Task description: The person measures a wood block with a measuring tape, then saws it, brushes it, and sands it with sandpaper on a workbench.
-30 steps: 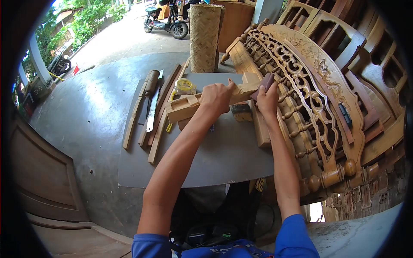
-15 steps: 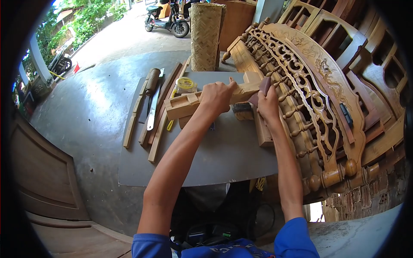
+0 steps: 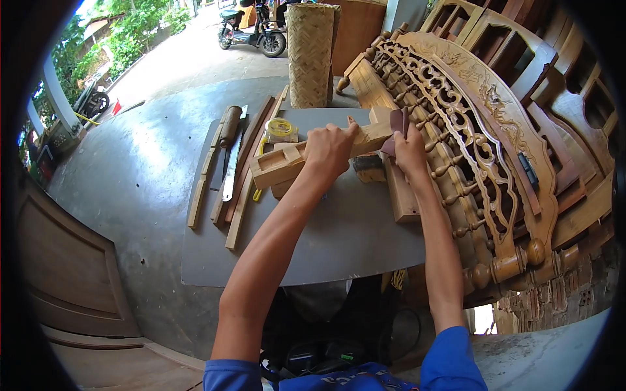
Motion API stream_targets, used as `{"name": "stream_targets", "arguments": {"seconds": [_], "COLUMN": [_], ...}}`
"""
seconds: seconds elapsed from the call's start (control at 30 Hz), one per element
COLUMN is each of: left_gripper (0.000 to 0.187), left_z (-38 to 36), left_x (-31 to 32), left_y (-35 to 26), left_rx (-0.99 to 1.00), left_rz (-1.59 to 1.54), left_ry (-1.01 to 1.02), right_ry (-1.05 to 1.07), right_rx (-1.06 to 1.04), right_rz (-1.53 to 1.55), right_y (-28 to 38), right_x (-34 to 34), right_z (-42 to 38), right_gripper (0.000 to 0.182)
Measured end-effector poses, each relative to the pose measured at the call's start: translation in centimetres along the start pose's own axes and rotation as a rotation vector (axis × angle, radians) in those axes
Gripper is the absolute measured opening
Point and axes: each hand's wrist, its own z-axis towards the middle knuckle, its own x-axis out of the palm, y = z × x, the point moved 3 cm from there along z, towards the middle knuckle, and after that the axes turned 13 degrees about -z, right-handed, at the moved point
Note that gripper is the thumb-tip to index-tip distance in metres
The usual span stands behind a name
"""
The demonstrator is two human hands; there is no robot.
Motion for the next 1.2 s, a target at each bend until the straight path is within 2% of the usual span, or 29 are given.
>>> {"name": "stream_targets", "arguments": {"seconds": [0.03, 0.07, 0.17, 0.27, 0.37, 0.4, 0.43, 0.47, 0.53, 0.57, 0.7, 0.77, 0.83, 0.93, 1.03, 1.07, 1.1, 1.17, 1.2], "left_gripper": [0.047, 0.047, 0.048, 0.049, 0.052, 0.05, 0.048, 0.048, 0.048, 0.049, 0.057, 0.062, 0.065, 0.056, 0.036, 0.028, 0.022, 0.021, 0.021], "left_z": [0.0, -0.1, -0.3, -0.4, -0.5, -0.6, -0.6, -0.2, 0.7, 0.6, 0.4, 0.2, 0.0, -0.1, -0.3, -0.6, -1.2, -1.5, -1.6], "left_x": [0.0, -0.1, -0.2, -0.4, -0.1, -0.2, -0.4, -0.2, 0.7, 0.6, 0.6, 0.7, 0.3, -0.8, -3.9, -4.5, -5.1, -5.4, -5.3], "left_y": [0.0, 0.0, 0.2, 0.1, 0.1, 0.2, 0.1, 0.2, 0.3, 0.1, 0.4, 0.6, 0.4, -0.2, -1.9, -2.9, -4.7, -7.4, -7.7], "left_rx": [-0.009, -0.003, 0.003, -0.001, 0.019, 0.021, 0.023, -0.021, -0.109, -0.076, -0.005, 0.015, 0.042, 0.207, 0.46, 0.39, 0.3, 0.17, 0.105], "left_rz": [0.004, -0.003, -0.014, 0.02, 0.052, 0.027, 0.002, -0.008, -0.034, -0.029, -0.002, -0.018, -0.067, -0.215, -0.598, -0.996, -1.387, -1.782, -1.98], "left_ry": [0.008, 0.01, 0.019, 0.039, 0.054, 0.052, 0.048, 0.021, -0.03, -0.014, 0.039, 0.046, 0.013, -0.257, -0.546, -0.417, -0.276, -0.269, -0.268], "right_ry": [-0.03, 0.03, -0.022, 0.041, -0.075, 0.01, 0.002, 0.069, 0.132, 0.102, -0.068, 0.001, -0.14, -0.162, -0.135, -0.125, -0.076, 0.035, 0.048], "right_rx": [-0.036, 0.025, -0.01, 0.044, -0.131, -0.018, -0.087, -0.115, -0.222, -0.256, -0.076, 0.149, 0.038, 0.093, -0.072, -0.095, -0.131, -0.192, -0.294], "right_rz": [-0.053, -0.021, 0.081, -0.055, -0.102, -0.268, -0.084, -0.249, -0.217, -0.168, 0.022, 0.385, 0.348, 0.171, -0.027, -0.063, 0.105, 0.437, 0.353], "right_y": [0.4, 0.7, 0.5, 1.1, 2.5, 3.2, 4.6, 4.0, 6.7, 6.6, 5.2, 3.8, 2.2, 2.1, 1.8, 2.1, 3.1, 5.4, 6.4], "right_x": [0.0, -0.1, 0.1, -0.4, -1.1, -1.2, -1.3, -0.2, 1.0, 1.3, -1.7, -3.5, -5.0, -6.2, -5.7, -5.2, -4.6, -3.3, -2.9], "right_z": [-0.4, -0.8, -1.6, -2.2, -3.4, -3.6, -4.7, -4.8, -7.9, -8.6, -6.7, -5.1, -3.6, -3.7, -2.9, -2.8, -2.9, -3.4, -3.3], "right_gripper": [0.021, 0.023, 0.024, 0.026, 0.025, 0.026, 0.029, 0.034, 0.034, 0.029, 0.031, 0.036, 0.036, 0.032, 0.029, 0.026, 0.026, 0.026, 0.031]}}
